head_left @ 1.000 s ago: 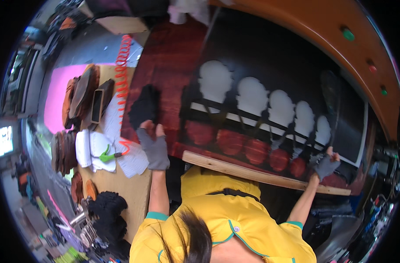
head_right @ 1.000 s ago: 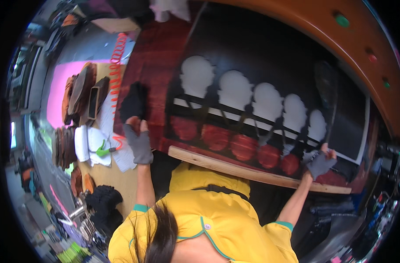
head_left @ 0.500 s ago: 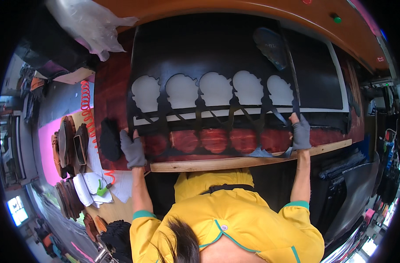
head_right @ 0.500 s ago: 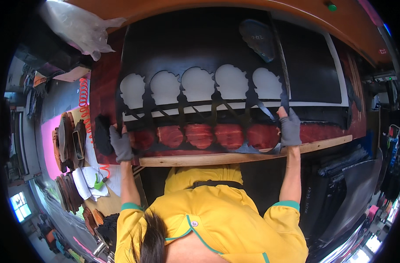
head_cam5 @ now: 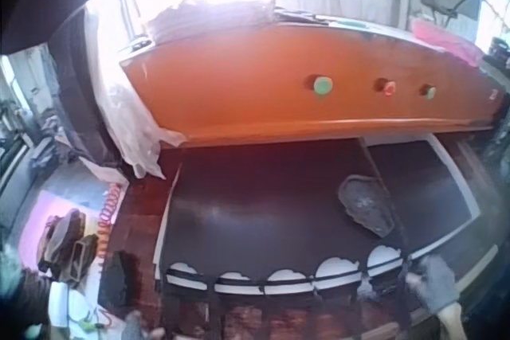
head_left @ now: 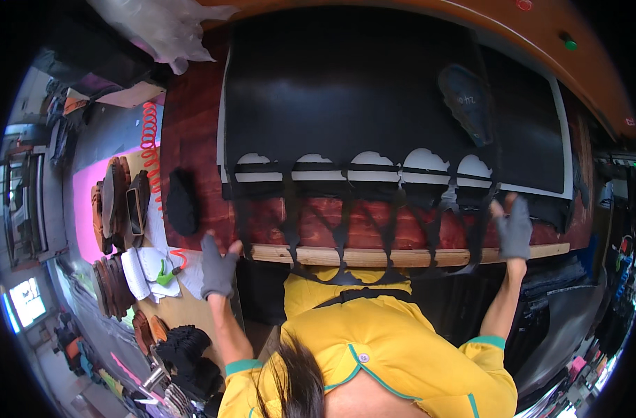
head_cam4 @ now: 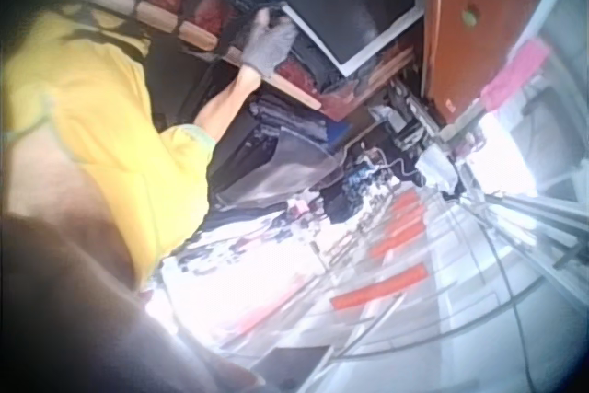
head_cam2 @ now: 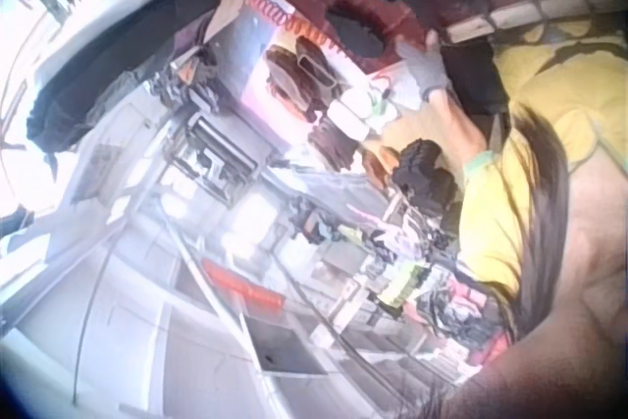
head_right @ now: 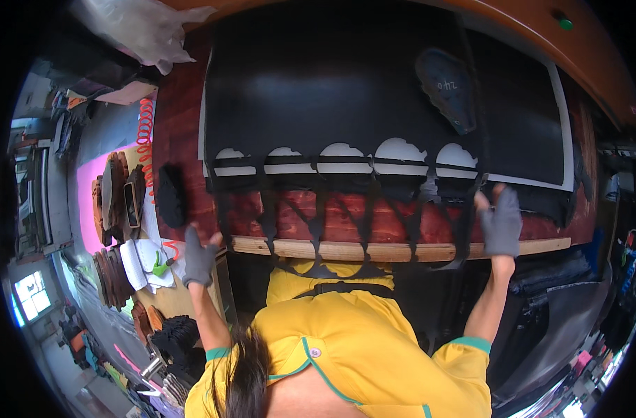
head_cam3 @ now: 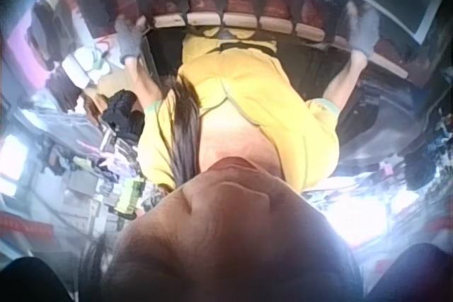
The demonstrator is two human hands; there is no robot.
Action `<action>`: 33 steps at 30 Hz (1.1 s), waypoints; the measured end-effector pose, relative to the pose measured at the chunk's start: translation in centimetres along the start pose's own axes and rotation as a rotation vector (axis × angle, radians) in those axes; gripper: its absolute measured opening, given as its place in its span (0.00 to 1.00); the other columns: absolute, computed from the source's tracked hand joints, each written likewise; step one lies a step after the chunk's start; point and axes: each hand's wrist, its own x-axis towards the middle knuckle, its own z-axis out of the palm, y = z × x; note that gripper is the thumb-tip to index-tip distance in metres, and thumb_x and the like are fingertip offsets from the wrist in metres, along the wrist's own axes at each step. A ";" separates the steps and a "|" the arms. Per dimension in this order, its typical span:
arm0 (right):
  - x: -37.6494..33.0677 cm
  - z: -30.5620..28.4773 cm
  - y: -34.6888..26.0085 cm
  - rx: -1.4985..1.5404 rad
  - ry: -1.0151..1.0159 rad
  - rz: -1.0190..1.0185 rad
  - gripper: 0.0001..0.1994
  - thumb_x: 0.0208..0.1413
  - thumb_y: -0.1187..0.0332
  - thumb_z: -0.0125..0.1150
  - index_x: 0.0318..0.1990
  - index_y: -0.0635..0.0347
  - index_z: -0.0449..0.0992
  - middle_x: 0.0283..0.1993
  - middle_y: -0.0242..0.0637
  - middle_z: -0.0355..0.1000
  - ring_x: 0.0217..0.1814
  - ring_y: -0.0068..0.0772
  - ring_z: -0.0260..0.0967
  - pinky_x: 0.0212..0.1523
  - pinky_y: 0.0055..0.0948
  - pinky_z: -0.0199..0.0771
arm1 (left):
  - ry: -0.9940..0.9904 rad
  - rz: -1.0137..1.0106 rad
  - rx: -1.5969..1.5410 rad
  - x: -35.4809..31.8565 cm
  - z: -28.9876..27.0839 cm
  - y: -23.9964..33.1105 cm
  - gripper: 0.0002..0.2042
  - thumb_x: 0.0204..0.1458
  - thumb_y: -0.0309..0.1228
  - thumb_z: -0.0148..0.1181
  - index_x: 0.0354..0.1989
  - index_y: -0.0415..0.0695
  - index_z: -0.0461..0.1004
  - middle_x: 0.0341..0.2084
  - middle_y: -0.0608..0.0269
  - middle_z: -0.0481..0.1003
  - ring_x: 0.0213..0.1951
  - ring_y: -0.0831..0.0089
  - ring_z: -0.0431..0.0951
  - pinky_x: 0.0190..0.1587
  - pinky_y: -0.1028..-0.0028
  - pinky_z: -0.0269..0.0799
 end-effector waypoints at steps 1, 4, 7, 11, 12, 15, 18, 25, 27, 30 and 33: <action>1.8 0.0 -1.0 0.250 0.117 0.134 0.25 0.57 0.56 0.65 0.54 0.65 0.70 0.53 0.50 0.72 0.55 0.50 0.72 0.51 0.41 0.71 | 0.157 0.197 -0.082 0.8 0.4 0.5 0.25 0.56 0.32 0.63 0.60 0.37 0.64 0.39 0.53 0.74 0.41 0.61 0.75 0.44 0.65 0.70; 8.6 0.0 -5.4 0.309 0.381 -0.094 0.38 0.50 0.50 0.69 0.63 0.65 0.65 0.60 0.52 0.67 0.63 0.50 0.66 0.61 0.42 0.66 | 0.449 0.486 -0.045 4.4 1.1 3.9 0.18 0.56 0.30 0.60 0.54 0.37 0.70 0.43 0.46 0.75 0.47 0.49 0.74 0.51 0.59 0.68; 14.5 0.3 -9.6 0.288 0.133 -0.051 0.49 0.43 0.44 0.71 0.69 0.61 0.58 0.65 0.54 0.62 0.67 0.55 0.60 0.66 0.45 0.62 | 0.571 0.653 0.090 8.0 3.3 7.9 0.14 0.56 0.30 0.59 0.49 0.39 0.73 0.46 0.50 0.75 0.48 0.49 0.73 0.51 0.58 0.69; 17.4 0.4 -12.0 0.138 0.010 -0.066 0.51 0.41 0.50 0.72 0.72 0.55 0.52 0.68 0.56 0.57 0.69 0.58 0.56 0.67 0.47 0.61 | 0.602 0.602 0.108 10.3 6.1 9.6 0.13 0.55 0.25 0.59 0.49 0.41 0.75 0.46 0.53 0.76 0.47 0.54 0.75 0.49 0.60 0.71; 17.5 0.3 -12.2 0.169 0.011 -0.060 0.51 0.41 0.51 0.73 0.72 0.55 0.52 0.68 0.56 0.57 0.70 0.58 0.56 0.67 0.47 0.61 | 0.648 0.617 0.060 10.4 6.6 9.6 0.13 0.55 0.25 0.59 0.49 0.42 0.76 0.46 0.53 0.76 0.46 0.55 0.75 0.49 0.61 0.71; 16.9 -0.1 -12.6 0.272 0.034 -0.091 0.53 0.35 0.63 0.77 0.72 0.54 0.52 0.67 0.55 0.57 0.69 0.55 0.57 0.67 0.45 0.62 | 0.658 0.582 -0.048 10.4 7.3 9.1 0.13 0.54 0.22 0.59 0.49 0.43 0.77 0.45 0.54 0.77 0.45 0.56 0.75 0.48 0.62 0.71; 15.6 -0.5 -13.9 0.308 0.088 -0.349 0.54 0.32 0.70 0.77 0.72 0.53 0.53 0.67 0.52 0.59 0.68 0.52 0.59 0.67 0.43 0.63 | 0.648 0.571 -0.100 10.4 7.4 8.9 0.13 0.53 0.22 0.60 0.48 0.44 0.78 0.45 0.56 0.78 0.44 0.56 0.75 0.48 0.62 0.71; 13.8 -0.3 -26.3 0.255 0.160 -1.321 0.52 0.28 0.77 0.77 0.69 0.53 0.57 0.65 0.45 0.62 0.69 0.49 0.60 0.72 0.49 0.54 | 0.631 0.566 -0.260 10.4 7.3 8.9 0.13 0.54 0.23 0.60 0.48 0.44 0.76 0.44 0.57 0.78 0.44 0.54 0.75 0.48 0.60 0.70; 14.0 0.1 -31.4 0.029 0.323 -1.551 0.46 0.38 0.76 0.71 0.69 0.52 0.56 0.66 0.39 0.63 0.70 0.44 0.60 0.74 0.53 0.50 | 0.618 0.534 -0.307 10.2 7.3 8.8 0.14 0.54 0.24 0.60 0.50 0.43 0.75 0.44 0.56 0.78 0.44 0.54 0.75 0.47 0.60 0.70; 14.4 0.8 -38.0 -0.217 0.587 -1.879 0.38 0.48 0.74 0.63 0.69 0.48 0.57 0.66 0.34 0.64 0.70 0.42 0.59 0.76 0.52 0.45 | 0.584 0.518 -0.416 10.0 7.3 8.5 0.14 0.56 0.23 0.58 0.52 0.41 0.74 0.42 0.53 0.77 0.42 0.51 0.74 0.45 0.59 0.69; 14.6 1.1 -41.6 -0.447 0.691 -2.034 0.32 0.53 0.72 0.56 0.68 0.44 0.59 0.67 0.30 0.64 0.70 0.40 0.60 0.77 0.52 0.43 | 0.586 0.556 -0.407 10.1 7.1 8.1 0.16 0.55 0.21 0.56 0.53 0.42 0.73 0.38 0.53 0.76 0.39 0.52 0.73 0.43 0.59 0.68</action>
